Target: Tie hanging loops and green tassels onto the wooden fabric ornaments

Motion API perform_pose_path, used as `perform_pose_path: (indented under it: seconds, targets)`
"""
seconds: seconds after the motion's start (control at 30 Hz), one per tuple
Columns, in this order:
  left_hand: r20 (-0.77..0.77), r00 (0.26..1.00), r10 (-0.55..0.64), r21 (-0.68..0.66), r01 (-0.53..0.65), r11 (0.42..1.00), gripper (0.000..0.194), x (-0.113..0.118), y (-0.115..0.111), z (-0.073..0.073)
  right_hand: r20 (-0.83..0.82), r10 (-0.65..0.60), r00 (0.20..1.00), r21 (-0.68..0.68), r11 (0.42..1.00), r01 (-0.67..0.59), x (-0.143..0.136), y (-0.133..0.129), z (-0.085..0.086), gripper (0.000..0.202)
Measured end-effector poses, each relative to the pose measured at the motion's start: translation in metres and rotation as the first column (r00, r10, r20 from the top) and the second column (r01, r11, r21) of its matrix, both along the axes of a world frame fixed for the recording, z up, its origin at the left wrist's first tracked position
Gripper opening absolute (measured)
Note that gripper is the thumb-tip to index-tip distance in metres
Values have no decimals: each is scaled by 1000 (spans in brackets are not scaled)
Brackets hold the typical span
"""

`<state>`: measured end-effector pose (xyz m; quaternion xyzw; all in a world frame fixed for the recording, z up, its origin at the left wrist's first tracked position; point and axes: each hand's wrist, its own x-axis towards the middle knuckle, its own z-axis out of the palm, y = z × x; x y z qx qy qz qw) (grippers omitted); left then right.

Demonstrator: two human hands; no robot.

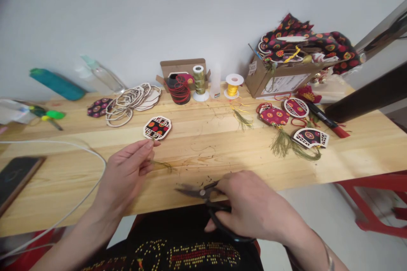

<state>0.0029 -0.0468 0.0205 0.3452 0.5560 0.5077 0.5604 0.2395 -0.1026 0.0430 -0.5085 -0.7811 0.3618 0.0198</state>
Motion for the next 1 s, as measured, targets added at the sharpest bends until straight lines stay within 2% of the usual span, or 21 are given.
perform_pose_path:
  seconds: [0.07, 0.13, 0.2, 0.27, 0.33, 0.4, 0.47, 0.5, 0.57, 0.6, 0.67, 0.7, 0.77, 0.87, 1.0]
  targets:
    - [-128, 992, 4, 67, 5, 998, 17, -2, -2, -1, 201, -102, 974, 133, 988, 76, 18, -1, -5, 16]
    - [-277, 961, 20, 152, 23, 988, 15, -4, -4, -1, 377, -230, 897, 258, 956, 137, 38, -1, -13, 21]
    - [-383, 923, 28, 248, 73, 966, 14, -6, -6, 0, 460, -325, 826, 335, 925, 178, 55, -1, -21, 25]
    - [-412, 911, 28, 339, 124, 933, 13, -6, -8, 2, 476, -352, 806, 363, 914, 184, 67, 0, -25, 23]
    - [-362, 931, 44, 393, 110, 913, 12, -6, -9, 4, 473, -351, 808, 364, 913, 184, 74, 1, -26, 21]
    - [-252, 967, 39, 370, 59, 927, 12, -5, -9, 7, 502, -396, 769, 405, 893, 196, 74, 2, -23, 25]
    - [-103, 995, -8, 281, 37, 959, 12, -3, -8, 8, 510, -476, 716, 521, 834, 183, 65, 5, -19, 28]
    - [-33, 999, -42, 226, 48, 973, 11, -1, -8, 9, 471, -505, 723, 592, 789, 165, 57, 7, -17, 28]
    - [76, 993, -91, 122, 81, 989, 9, 1, -8, 9, 284, -456, 843, 693, 706, 148, 35, 14, -18, 24]
    - [111, 989, -102, 76, 94, 993, 9, 3, -8, 9, 155, -367, 917, 694, 701, 163, 21, 18, -20, 23]
    - [153, 983, -98, 2, 99, 995, 9, 5, -8, 8, -18, -170, 985, 628, 765, 143, -8, 28, -28, 20]
    - [169, 982, -86, -25, 92, 995, 9, 6, -9, 8, -47, -121, 992, 600, 790, 124, -21, 33, -33, 20]
    - [195, 979, -64, -63, 78, 995, 11, 6, -9, 7, -30, -77, 997, 606, 792, 80, -42, 42, -45, 18]
    - [223, 973, -66, -92, 89, 992, 14, 5, -10, 6, 74, -37, 997, 630, 776, -18, -57, 50, -57, 14]
    - [264, 958, -108, -79, 133, 988, 13, 3, -10, 3, 204, -12, 979, 647, 752, -126, -61, 54, -56, 9]
